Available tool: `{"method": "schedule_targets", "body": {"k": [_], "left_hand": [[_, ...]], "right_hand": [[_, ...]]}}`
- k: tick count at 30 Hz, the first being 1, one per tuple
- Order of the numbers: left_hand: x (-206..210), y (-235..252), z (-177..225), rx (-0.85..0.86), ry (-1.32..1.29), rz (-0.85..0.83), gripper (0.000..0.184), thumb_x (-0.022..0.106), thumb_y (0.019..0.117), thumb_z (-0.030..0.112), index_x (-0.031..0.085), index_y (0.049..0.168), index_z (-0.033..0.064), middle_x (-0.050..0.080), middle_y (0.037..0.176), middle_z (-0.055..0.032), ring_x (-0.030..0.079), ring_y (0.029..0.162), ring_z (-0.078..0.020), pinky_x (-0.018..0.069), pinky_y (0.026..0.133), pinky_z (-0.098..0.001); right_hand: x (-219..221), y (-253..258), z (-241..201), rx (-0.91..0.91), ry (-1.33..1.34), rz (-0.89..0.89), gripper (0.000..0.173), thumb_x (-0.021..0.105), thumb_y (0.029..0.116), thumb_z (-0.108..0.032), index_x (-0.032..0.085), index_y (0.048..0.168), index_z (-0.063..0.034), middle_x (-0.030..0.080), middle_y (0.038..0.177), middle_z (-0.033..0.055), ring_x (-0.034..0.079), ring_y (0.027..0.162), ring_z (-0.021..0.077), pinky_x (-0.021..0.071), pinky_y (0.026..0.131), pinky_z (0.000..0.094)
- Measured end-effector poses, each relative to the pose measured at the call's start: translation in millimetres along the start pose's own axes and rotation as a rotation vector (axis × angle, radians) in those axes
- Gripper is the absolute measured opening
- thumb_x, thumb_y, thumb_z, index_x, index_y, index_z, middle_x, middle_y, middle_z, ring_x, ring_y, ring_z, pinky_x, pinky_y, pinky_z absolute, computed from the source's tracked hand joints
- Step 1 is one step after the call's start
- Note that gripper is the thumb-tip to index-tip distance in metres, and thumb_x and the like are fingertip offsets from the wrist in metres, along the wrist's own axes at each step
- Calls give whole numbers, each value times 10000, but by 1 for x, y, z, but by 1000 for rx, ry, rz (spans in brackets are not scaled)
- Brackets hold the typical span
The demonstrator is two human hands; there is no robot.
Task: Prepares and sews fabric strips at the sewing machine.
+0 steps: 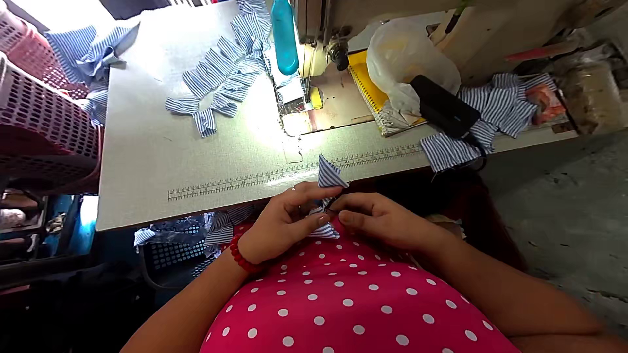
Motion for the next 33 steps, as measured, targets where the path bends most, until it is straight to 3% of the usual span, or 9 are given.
{"method": "schedule_targets", "body": {"k": [3,12,16,18,21,24,26,29,33], "left_hand": [[3,0,0,26,-8,-26,401,658,959,12,631,1358,38,649,1250,-47,684,1006,-98,607,866,-273],[8,2,0,17,-11,-44,458,667,950,10,597,1402,41,636,1265,-45,678,950,-74,603,823,-244],[-4,-2,1,49,147,45,304,645,970,85,694,1268,52,669,1206,-37,676,984,-81,601,844,-258],[-13,-4,1,74,161,123,174,638,974,135,732,1106,72,681,1077,-2,660,925,-66,584,801,-240],[-20,-4,-5,62,-39,185,84,662,983,215,644,943,145,638,863,38,621,771,-42,551,713,-227],[-17,-2,-11,22,-189,150,130,696,960,250,595,909,186,629,844,33,623,794,-56,544,756,-250],[-16,-1,-12,12,-220,135,132,700,959,275,610,915,190,648,864,31,634,827,-57,545,791,-251],[-15,1,-12,-2,-284,98,144,701,960,313,627,928,194,673,868,34,649,855,-54,543,827,-250],[-5,5,-13,-92,-367,-8,152,729,929,246,591,889,196,641,811,52,625,799,-33,524,776,-217]], "right_hand": [[8,4,2,-3,164,-31,291,437,1080,-243,677,966,-125,495,689,-134,394,568,-67,312,513,105],[15,6,1,-100,219,12,272,482,1079,-192,677,900,-129,559,727,-135,422,584,-81,354,542,93],[-12,-4,-12,-231,-200,195,277,510,1068,-297,684,937,-127,604,797,-117,517,688,-69,440,634,123],[-43,-9,-28,-261,-665,448,321,536,1045,-370,714,997,-107,650,841,-35,597,726,37,524,651,251],[-83,-2,-34,-100,-1216,673,431,531,1051,-372,689,1080,28,674,951,238,666,789,421,514,628,605],[-101,13,-20,-81,-1509,693,375,554,1052,-306,665,1019,51,651,999,291,643,972,523,518,699,648],[-99,16,-21,-199,-1537,689,335,551,1052,-273,674,1111,33,618,1155,297,565,1112,537,452,826,678],[-70,12,-42,-411,-1243,660,424,605,1006,-316,659,1314,-30,584,1335,239,550,1205,427,438,973,601],[-18,19,-51,-489,-530,290,536,682,938,-200,540,1438,-71,650,1289,67,670,1053,121,600,837,280]]}}
Point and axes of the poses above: each hand's wrist, its own y-axis towards the middle knuckle, its own x-axis out of the palm, z = x × y, the point moved 6 cm from there along y, towards the middle knuckle
